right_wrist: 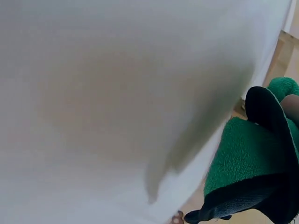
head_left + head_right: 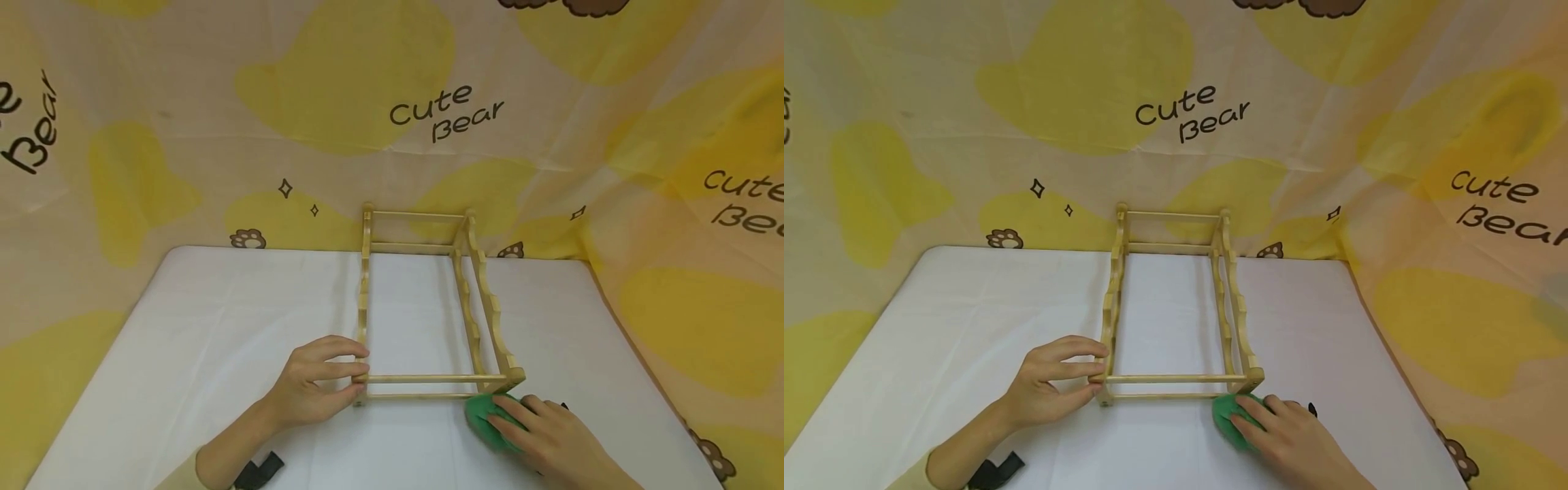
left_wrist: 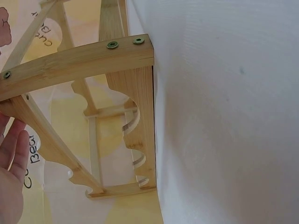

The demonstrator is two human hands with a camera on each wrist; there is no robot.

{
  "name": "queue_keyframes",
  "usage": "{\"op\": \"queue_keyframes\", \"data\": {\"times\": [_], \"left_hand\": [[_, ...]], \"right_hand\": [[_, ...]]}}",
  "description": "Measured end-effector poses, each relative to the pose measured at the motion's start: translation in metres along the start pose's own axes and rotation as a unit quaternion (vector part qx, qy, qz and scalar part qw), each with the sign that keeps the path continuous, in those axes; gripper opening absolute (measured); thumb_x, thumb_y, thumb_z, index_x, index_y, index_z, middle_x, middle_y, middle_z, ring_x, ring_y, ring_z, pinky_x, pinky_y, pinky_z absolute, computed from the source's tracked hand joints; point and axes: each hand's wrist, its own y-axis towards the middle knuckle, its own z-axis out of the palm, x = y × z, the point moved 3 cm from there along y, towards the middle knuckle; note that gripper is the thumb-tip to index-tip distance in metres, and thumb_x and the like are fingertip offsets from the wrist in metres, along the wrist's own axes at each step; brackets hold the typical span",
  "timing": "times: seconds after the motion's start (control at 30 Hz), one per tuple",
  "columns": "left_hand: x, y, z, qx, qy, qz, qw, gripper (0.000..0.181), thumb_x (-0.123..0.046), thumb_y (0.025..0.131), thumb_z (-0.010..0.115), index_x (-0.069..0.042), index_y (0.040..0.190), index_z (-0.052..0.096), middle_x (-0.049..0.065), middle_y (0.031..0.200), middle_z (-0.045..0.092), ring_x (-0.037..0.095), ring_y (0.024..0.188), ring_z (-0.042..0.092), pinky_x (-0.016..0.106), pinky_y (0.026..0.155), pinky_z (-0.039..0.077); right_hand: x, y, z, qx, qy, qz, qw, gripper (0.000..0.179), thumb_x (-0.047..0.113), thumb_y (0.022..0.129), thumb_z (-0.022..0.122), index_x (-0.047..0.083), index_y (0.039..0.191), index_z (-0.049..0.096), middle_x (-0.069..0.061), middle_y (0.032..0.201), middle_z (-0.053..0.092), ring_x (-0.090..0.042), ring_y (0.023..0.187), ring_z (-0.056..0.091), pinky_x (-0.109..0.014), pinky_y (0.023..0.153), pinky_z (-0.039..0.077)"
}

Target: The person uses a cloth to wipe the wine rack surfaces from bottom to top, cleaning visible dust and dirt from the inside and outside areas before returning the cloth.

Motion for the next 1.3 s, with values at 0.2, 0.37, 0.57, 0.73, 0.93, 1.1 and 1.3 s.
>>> {"op": "queue_keyframes", "data": {"times": [0.2,0.37,0.57,0.73,0.93,1.1,1.3], "left_hand": [[0.000,-0.001,0.001,0.001,-0.003,-0.001,1.0000,0.012,-0.012,0.094,0.078,-0.005,0.103,0.079,0.017,0.104,0.075,0.033,0.091,0.072,0.032,0.088,0.062],[0.000,-0.001,0.002,0.001,-0.006,-0.003,1.0000,0.012,-0.011,0.093,0.078,-0.005,0.104,0.080,0.017,0.105,0.075,0.032,0.091,0.072,0.032,0.088,0.062],[0.000,-0.001,0.002,0.001,-0.002,-0.003,1.0000,0.012,-0.012,0.094,0.078,-0.005,0.103,0.080,0.016,0.105,0.075,0.032,0.091,0.072,0.032,0.088,0.062],[0.000,-0.001,0.001,0.000,0.002,-0.001,1.0000,0.012,-0.013,0.094,0.077,-0.005,0.103,0.080,0.016,0.104,0.075,0.032,0.091,0.072,0.033,0.087,0.062],[0.001,-0.001,0.001,-0.002,0.001,0.000,1.0000,0.012,-0.012,0.094,0.077,-0.005,0.103,0.080,0.016,0.104,0.075,0.033,0.091,0.072,0.033,0.087,0.062],[0.000,-0.002,0.001,-0.005,0.002,0.002,1.0000,0.012,-0.012,0.094,0.076,-0.005,0.103,0.079,0.016,0.104,0.075,0.033,0.091,0.072,0.032,0.087,0.062],[0.000,-0.001,0.001,-0.005,-0.001,0.004,1.0000,0.012,-0.012,0.094,0.076,-0.005,0.104,0.079,0.017,0.104,0.075,0.033,0.091,0.072,0.033,0.087,0.062]], "right_hand": [[-0.006,-0.001,-0.017,-0.037,-0.010,0.002,0.9993,0.049,0.022,0.116,0.027,0.014,0.114,0.074,-0.010,0.123,0.071,-0.022,0.081,0.060,-0.025,0.054,0.051],[-0.010,0.002,-0.033,-0.069,0.004,0.006,0.9976,0.043,0.024,0.109,0.035,0.011,0.113,0.076,-0.013,0.122,0.072,-0.023,0.082,0.064,-0.030,0.056,0.055],[-0.012,0.006,-0.048,-0.088,0.006,0.010,0.9961,0.043,0.028,0.108,0.039,0.009,0.114,0.077,-0.015,0.122,0.073,-0.025,0.084,0.066,-0.033,0.060,0.054],[-0.010,0.012,-0.053,-0.101,0.007,0.009,0.9948,0.042,0.029,0.109,0.042,0.007,0.113,0.077,-0.016,0.120,0.073,-0.025,0.083,0.065,-0.032,0.061,0.054],[-0.009,0.018,-0.050,-0.110,0.008,-0.007,0.9939,0.042,0.029,0.107,0.042,0.005,0.116,0.076,-0.018,0.119,0.073,-0.026,0.081,0.065,-0.033,0.060,0.055],[-0.005,0.027,-0.044,-0.091,0.013,-0.025,0.9954,0.044,0.025,0.085,0.081,0.004,0.124,0.073,-0.019,0.124,0.072,-0.028,0.084,0.065,-0.033,0.062,0.056],[0.007,0.054,-0.035,-0.081,0.018,-0.031,0.9961,0.046,0.017,0.085,0.080,0.006,0.128,0.072,-0.017,0.129,0.070,-0.028,0.088,0.066,-0.032,0.063,0.059]]}}
